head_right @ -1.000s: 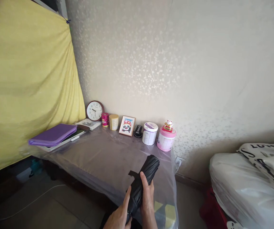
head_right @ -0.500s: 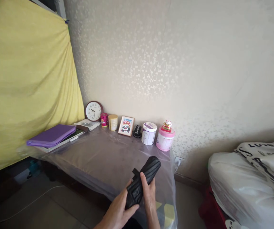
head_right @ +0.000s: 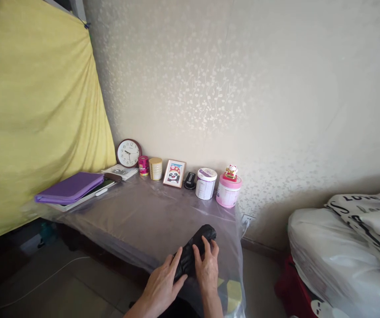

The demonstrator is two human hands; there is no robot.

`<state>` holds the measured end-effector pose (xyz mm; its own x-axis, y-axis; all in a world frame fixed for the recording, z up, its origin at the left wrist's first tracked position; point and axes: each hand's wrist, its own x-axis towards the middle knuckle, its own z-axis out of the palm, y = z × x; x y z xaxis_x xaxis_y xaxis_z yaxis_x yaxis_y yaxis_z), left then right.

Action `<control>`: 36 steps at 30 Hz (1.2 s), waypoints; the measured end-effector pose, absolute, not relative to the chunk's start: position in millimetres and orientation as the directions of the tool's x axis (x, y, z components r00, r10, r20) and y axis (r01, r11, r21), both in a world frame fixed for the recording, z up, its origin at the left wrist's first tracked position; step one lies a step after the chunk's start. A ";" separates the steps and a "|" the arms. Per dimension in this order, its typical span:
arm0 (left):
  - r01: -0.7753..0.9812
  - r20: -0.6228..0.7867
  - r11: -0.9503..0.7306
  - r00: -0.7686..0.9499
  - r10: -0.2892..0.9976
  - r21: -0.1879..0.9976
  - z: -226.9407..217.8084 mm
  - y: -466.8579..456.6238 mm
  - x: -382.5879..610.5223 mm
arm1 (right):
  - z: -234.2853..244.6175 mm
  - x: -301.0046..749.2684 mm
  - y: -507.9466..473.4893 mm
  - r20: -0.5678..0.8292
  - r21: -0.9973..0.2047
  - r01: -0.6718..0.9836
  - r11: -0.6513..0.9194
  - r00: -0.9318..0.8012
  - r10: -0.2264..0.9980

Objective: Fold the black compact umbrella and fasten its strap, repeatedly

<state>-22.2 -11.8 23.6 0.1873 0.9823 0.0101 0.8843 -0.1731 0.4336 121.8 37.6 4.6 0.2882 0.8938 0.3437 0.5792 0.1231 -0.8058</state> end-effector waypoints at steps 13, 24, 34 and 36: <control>0.882 -0.041 -0.195 0.235 0.971 0.428 34.9 -6.9 -20.3 | 21.4 133.0 27.3 0.269 -0.948 0.194 0.252 0.070 0.961; 0.915 -0.013 -0.223 0.241 0.971 0.335 26.2 -14.2 -15.5 | 32.8 123.8 34.7 0.143 -0.988 0.051 0.146 -0.044 0.989; 0.895 -0.035 -0.182 0.214 0.976 0.407 20.3 -18.0 -21.6 | 29.6 107.3 60.6 0.357 -0.775 0.575 0.263 0.055 0.933; 0.888 -0.054 -0.174 0.217 0.975 0.426 21.2 -21.1 -26.2 | 30.4 107.4 59.6 0.300 -0.858 0.461 0.226 0.093 0.949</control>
<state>-26.2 -21.1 21.2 0.2165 0.9748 -0.0536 0.8880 -0.1738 0.4257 107.4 59.6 30.4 0.0935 0.9495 0.2996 0.4607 0.2255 -0.8584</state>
